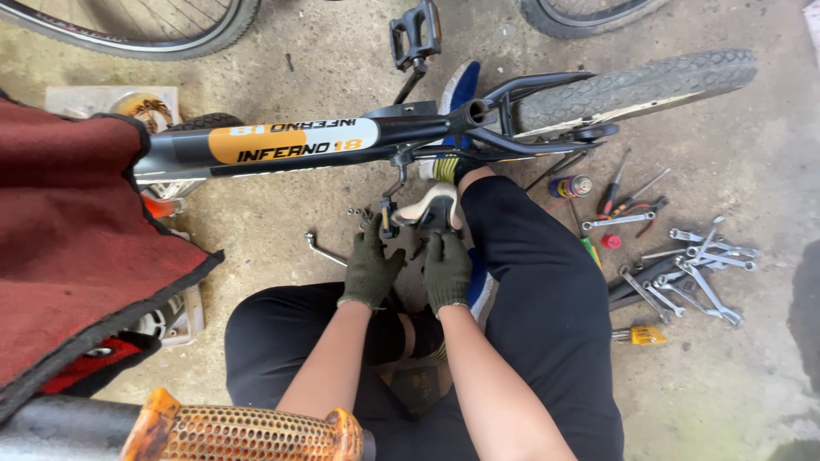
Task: The person uses a wrench to loosen and remove a bolt from the bicycle seat post clamp. They then detach the seat post and handle the seat and post assembly.
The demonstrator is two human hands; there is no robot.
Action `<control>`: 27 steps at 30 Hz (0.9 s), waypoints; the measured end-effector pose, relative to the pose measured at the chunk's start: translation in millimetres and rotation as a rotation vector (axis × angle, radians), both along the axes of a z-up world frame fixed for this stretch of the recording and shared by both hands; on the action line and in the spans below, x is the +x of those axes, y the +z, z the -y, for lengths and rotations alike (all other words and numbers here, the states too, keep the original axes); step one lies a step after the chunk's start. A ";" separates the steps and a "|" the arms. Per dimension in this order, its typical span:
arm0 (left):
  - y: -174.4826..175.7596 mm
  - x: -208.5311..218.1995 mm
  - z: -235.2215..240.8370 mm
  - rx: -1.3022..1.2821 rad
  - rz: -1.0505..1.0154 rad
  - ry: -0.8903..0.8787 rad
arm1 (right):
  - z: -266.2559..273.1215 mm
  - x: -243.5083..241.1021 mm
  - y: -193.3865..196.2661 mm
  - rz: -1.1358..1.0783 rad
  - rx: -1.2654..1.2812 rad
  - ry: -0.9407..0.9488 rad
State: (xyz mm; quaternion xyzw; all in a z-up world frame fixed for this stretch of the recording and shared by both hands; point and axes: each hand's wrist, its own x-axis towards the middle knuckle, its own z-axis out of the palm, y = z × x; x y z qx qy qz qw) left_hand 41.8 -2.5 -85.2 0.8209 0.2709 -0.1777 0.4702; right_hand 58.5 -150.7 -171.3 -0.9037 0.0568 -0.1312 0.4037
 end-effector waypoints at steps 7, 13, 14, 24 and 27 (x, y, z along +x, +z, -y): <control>10.9 4.3 -0.7 -0.188 0.151 0.059 | 28.6 45.2 95.7 -0.612 0.217 0.238; 19.9 -6.2 -1.6 -0.466 0.113 0.117 | 55.8 57.0 135.4 -0.875 0.518 0.260; 23.3 -5.4 -2.5 -0.439 0.085 0.111 | 51.3 57.5 153.0 -0.857 0.408 0.311; 64.1 -29.4 10.3 -0.240 0.013 0.105 | 43.7 28.1 202.5 0.090 -0.273 0.573; 94.5 -36.8 17.3 -0.179 0.076 0.112 | 46.0 19.6 206.5 0.113 -0.571 0.606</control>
